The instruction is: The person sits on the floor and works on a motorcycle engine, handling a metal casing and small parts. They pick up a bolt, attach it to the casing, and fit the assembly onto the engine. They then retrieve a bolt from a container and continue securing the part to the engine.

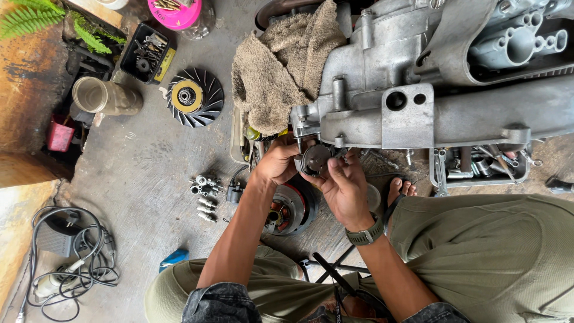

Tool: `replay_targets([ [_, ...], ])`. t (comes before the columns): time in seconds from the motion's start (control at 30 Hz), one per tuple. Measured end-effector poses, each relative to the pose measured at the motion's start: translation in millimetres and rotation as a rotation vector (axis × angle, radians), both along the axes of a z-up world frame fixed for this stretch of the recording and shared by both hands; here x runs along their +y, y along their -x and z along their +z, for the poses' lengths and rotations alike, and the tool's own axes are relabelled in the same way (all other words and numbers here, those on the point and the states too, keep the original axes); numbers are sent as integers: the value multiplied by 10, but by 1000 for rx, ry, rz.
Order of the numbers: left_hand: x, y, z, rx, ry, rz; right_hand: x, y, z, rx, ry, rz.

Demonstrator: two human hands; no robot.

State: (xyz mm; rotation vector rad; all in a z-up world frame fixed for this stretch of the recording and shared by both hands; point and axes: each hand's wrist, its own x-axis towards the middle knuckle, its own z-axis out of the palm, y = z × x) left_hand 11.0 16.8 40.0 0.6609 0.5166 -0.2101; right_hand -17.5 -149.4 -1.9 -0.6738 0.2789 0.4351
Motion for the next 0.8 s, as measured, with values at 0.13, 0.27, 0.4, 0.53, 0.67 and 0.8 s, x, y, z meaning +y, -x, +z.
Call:
replay_targets([
  [0.13, 13, 24, -111, 16, 24, 5, 42, 38, -52, -95, 55, 47],
  [0.27, 1, 50, -68, 23, 50, 31, 53, 85, -140, -133, 71, 47],
  [0.4, -10, 57, -119, 5, 50, 66, 172, 83, 204, -287, 191, 151],
  [0.53, -13, 113, -185, 8, 47, 75, 248, 100, 252, -399, 276, 142],
  [0.67, 5, 99, -73, 4, 59, 76, 263, 129, 175, -393, 276, 78],
  [0.8, -9, 152, -450, 20, 79, 81, 280, 139, 34, -400, 285, 54],
])
